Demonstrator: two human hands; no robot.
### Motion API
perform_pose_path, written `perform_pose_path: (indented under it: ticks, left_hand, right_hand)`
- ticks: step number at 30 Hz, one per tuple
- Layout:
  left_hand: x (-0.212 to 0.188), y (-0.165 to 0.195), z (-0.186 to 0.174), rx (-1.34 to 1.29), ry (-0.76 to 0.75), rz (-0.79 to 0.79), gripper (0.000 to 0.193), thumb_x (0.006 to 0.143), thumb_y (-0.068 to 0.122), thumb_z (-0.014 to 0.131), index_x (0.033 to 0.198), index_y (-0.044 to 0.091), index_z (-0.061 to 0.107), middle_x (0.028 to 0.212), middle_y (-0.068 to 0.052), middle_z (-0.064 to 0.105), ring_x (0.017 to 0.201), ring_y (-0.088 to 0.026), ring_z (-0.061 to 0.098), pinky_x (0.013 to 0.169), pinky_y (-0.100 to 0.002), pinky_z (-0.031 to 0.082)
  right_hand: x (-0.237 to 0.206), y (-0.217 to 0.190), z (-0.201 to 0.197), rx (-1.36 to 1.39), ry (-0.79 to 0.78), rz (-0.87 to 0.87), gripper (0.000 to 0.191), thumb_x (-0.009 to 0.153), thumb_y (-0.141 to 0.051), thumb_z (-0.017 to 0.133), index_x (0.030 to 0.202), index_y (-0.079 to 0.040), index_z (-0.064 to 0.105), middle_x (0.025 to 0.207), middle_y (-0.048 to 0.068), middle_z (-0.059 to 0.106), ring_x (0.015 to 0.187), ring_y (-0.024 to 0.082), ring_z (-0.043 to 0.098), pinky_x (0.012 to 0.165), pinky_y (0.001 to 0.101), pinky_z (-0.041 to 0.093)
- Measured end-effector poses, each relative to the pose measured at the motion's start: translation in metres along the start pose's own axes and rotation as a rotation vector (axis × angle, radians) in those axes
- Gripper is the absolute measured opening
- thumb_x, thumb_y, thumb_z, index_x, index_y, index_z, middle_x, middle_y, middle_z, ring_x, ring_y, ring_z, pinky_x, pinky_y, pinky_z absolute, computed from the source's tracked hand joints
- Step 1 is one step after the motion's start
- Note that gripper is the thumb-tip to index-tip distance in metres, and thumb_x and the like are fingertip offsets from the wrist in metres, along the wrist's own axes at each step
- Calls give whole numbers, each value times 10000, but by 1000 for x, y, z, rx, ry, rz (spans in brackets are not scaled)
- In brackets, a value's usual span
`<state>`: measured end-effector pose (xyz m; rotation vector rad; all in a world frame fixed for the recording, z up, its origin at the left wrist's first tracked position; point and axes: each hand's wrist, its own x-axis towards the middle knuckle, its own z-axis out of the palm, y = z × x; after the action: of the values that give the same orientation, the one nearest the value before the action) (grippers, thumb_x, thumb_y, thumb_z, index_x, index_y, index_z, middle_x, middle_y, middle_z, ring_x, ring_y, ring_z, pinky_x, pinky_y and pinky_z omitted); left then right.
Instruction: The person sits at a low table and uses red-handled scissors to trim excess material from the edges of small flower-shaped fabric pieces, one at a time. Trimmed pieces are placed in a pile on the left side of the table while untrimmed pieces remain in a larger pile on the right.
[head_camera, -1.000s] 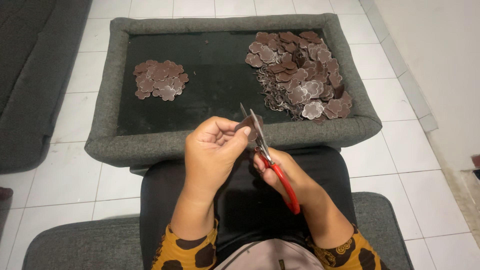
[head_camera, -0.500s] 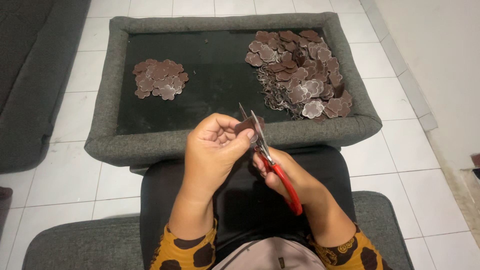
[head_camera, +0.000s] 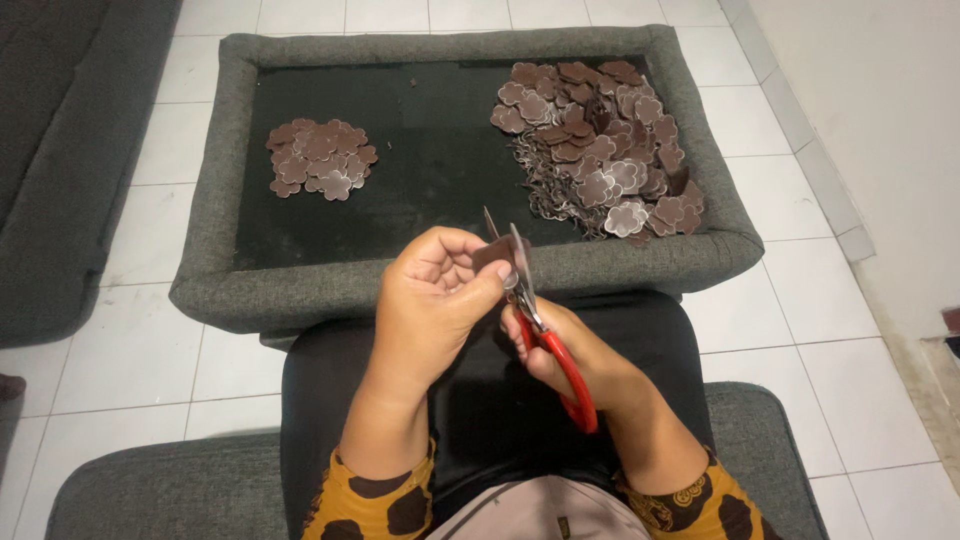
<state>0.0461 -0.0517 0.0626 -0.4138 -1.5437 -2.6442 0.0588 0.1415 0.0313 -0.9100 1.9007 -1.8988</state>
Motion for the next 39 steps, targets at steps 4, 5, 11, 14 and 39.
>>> perform_pose_path:
  ticks: [4,5,11,14,39]
  left_hand:
    - [1,-2,-2,-50,-25,-39,120,943,-80,690,1030,-32,624,954,-91,723,849,-98,691,790,-236,579]
    - [0,-3,-2,-52,-23,-44,120,945,-75,689,1030,-30,618,938,-92,719,819,-99,686,759,-238,575]
    - [-3,-6,4,-91,-45,-72,88,987,-43,656,1010,-18,574,866,-98,698,678,-115,664,638,-249,554]
    - [-2,-4,6,-102,-58,-100,71,981,-38,636,1009,-17,575,850,-94,693,657,-117,663,610,-259,561]
    - [-1,-5,3,-47,-81,-215,59,955,-9,644,1013,-20,641,885,-80,709,741,-118,673,694,-264,562]
  right_hand:
    - [0,2,-3,-55,-31,-33,485,963,-496,616,1095,-39,523,936,24,509,853,116,489,775,272,456]
    - [0,2,-3,-70,-34,-43,459,964,-471,602,1099,-39,523,938,27,508,853,118,492,778,274,459]
    - [0,-1,0,-8,-19,-49,668,963,-677,584,1139,-36,522,988,27,507,882,122,508,808,274,483]
    - [-3,-4,1,2,6,-26,706,956,-713,592,1122,-30,530,978,32,502,882,126,498,808,275,466]
    - [-5,-7,2,48,27,-35,742,958,-725,583,1155,-10,544,926,1,499,830,98,458,740,244,431]
